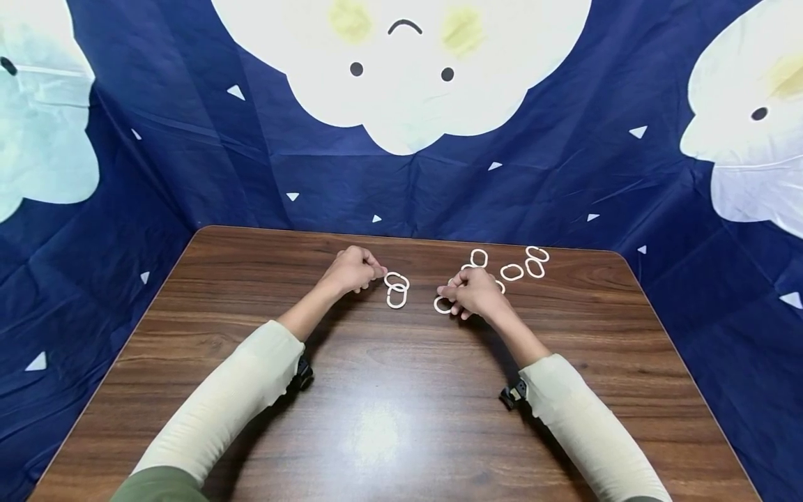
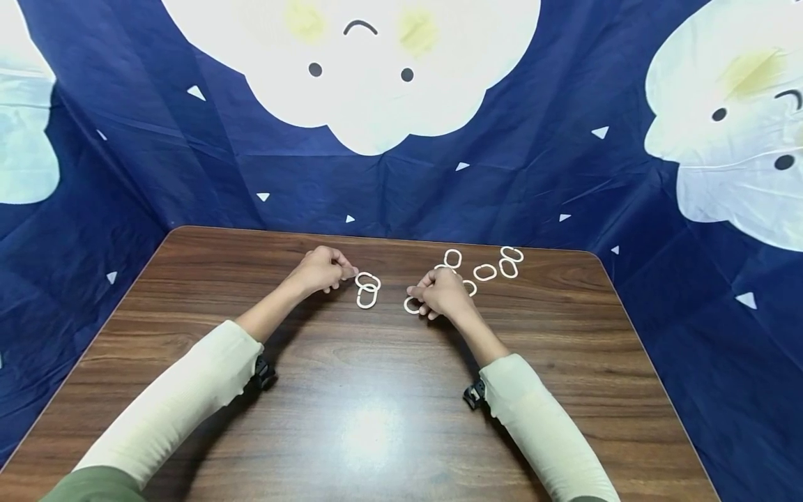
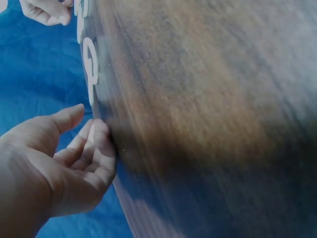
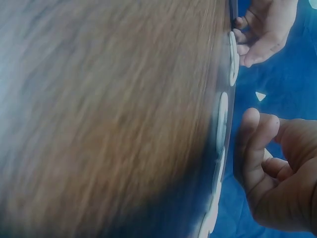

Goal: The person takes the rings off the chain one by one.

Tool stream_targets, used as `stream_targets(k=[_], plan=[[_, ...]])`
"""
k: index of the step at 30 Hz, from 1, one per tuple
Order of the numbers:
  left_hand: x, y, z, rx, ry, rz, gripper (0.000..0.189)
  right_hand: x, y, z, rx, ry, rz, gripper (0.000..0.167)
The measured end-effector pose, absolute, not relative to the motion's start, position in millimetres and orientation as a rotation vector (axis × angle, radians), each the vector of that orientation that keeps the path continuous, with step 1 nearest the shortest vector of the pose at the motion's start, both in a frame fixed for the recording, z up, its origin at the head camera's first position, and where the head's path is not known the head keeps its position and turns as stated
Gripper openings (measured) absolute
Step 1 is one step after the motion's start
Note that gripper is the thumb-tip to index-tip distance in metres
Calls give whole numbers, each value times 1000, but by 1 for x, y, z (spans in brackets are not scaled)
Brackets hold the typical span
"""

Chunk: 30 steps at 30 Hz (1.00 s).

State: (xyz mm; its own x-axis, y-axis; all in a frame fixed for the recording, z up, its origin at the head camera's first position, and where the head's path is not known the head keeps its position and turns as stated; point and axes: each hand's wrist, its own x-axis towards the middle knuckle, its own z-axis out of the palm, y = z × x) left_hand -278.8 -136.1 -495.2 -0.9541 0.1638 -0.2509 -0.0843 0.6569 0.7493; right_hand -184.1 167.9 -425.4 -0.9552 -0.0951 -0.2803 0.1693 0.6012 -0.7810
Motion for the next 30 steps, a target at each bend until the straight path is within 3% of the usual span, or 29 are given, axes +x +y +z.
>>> stream_targets(k=[12, 30], plan=[[-237, -122, -441, 8, 2451, 1291, 26, -185, 145, -425, 55, 2405, -1405, 22], [-228, -118, -435, -59, 2390, 1321, 29, -186, 116, -430, 61, 2288, -1433, 21]])
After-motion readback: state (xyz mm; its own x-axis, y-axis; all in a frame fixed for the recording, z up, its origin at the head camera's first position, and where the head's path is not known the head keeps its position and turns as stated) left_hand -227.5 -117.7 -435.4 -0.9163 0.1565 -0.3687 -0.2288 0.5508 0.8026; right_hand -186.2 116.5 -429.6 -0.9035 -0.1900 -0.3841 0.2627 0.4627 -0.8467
